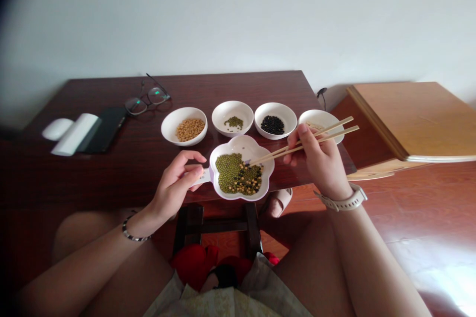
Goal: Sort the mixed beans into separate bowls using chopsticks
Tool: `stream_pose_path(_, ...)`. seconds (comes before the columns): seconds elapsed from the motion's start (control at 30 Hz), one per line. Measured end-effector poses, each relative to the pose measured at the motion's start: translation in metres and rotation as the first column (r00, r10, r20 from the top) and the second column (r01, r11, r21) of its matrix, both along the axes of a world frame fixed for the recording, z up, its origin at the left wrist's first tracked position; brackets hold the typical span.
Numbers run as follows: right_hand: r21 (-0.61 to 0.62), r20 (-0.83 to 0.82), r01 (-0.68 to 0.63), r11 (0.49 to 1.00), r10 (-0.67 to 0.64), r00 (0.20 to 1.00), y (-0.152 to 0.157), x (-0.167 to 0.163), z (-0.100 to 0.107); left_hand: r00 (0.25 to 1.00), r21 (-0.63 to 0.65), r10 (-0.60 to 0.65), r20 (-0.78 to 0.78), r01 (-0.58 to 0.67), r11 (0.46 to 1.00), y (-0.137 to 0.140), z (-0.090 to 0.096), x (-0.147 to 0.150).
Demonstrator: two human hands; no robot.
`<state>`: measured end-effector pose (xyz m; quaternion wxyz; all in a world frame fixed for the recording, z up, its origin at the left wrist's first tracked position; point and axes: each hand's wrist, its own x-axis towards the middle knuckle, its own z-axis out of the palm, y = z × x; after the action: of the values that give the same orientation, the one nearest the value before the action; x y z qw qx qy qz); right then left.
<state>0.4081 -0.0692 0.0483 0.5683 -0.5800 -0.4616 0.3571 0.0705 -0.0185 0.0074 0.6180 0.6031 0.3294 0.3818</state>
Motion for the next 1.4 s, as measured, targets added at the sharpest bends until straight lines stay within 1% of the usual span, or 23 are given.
stream_pose_path(0.17, 0.027, -0.026, 0.02, 0.999, -0.019, 0.999, 0.0, -0.0012, 0.0011, 1.0, 0.002, -0.004, 0.006, 0.004, 1.0, -0.0002, 0.0, -0.0002)
stream_pose_path(0.3, -0.004, -0.02, 0.015, 1.0, -0.015, 1.0, -0.0003, -0.0023, 0.0018, 1.0, -0.006, -0.003, 0.003, 0.003, 1.0, -0.0007, 0.0016, 0.0006)
stream_pose_path(0.73, -0.023, -0.019, -0.022, 0.999, 0.022, 1.0, -0.0012, -0.0052, 0.0028, 1.0, -0.005, -0.013, -0.008, 0.013, 1.0, -0.0008, 0.0007, 0.0001)
stream_pose_path(1.0, 0.011, -0.034, 0.012, 1.0, -0.012, 0.999, -0.0008, -0.0053, 0.0025, 1.0, 0.005, -0.002, -0.018, 0.002, 1.0, -0.0016, 0.0042, 0.0013)
stream_pose_path(1.2, 0.092, -0.075, 0.069, 0.993, -0.063, 0.995, 0.0022, 0.0, 0.0014, 1.0, -0.003, -0.005, -0.017, 0.005, 1.0, -0.0016, 0.0029, 0.0006)
stream_pose_path(1.3, 0.09, -0.072, 0.083, 0.992, -0.077, 0.994, 0.0019, 0.0016, 0.0027, 1.0, -0.002, -0.001, -0.021, 0.001, 1.0, -0.0012, 0.0017, 0.0)
stream_pose_path(1.4, 0.051, -0.046, 0.074, 0.996, -0.071, 0.996, -0.0006, -0.0009, 0.0064, 1.0, 0.001, 0.007, -0.024, -0.007, 1.0, -0.001, 0.0013, -0.0002)
